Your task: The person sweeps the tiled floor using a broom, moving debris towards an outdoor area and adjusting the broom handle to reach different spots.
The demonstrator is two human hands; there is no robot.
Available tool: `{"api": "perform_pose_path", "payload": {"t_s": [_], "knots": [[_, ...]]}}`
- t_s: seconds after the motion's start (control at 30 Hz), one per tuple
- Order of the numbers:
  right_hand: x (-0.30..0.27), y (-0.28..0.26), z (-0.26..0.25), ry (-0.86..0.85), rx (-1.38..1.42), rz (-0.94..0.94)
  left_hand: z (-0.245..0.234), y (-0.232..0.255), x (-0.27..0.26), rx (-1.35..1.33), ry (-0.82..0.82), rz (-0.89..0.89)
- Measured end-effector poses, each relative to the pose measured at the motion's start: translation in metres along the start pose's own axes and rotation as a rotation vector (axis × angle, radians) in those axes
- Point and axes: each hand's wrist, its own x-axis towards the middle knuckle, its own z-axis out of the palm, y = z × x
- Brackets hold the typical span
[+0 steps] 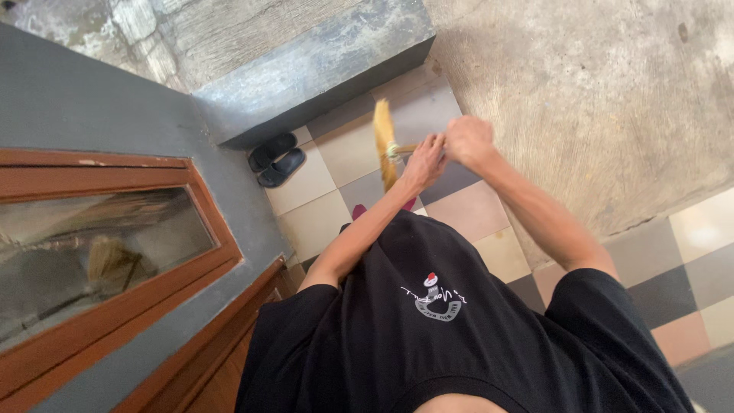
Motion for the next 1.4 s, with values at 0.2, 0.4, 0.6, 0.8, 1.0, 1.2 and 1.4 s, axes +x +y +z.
{"api": "perform_pose_path", "payload": {"t_s": [0.2, 0.4, 0.6, 0.8, 1.0, 1.2, 1.4], "knots": [[0.009, -0.074, -0.001, 0.013, 0.169, -0.257, -0.004, -0.083, -0.043, 0.165, 0.226, -0.041], [0.001, -0.151, -0.046, 0.047, 0.544, -0.644, -0.094, -0.104, -0.1, -0.042, 0.474, -0.255], [-0.013, -0.183, -0.055, -0.075, 0.601, -0.829, -0.162, -0.104, -0.187, -0.169, 0.815, -0.479], [-0.013, -0.205, -0.009, -0.212, 0.531, -0.864, -0.153, -0.16, -0.259, -0.116, 1.105, -0.574], [-0.026, -0.249, 0.019, -0.294, 0.538, -0.94, -0.15, -0.207, -0.307, -0.224, 1.231, -0.635], [-0.04, -0.278, 0.036, -0.345, 0.497, -1.015, -0.153, -0.243, -0.356, -0.096, 1.322, -0.791], [-0.053, -0.304, 0.042, -0.342, 0.594, -0.998, -0.171, -0.257, -0.414, -0.323, 1.53, -0.79]]}}
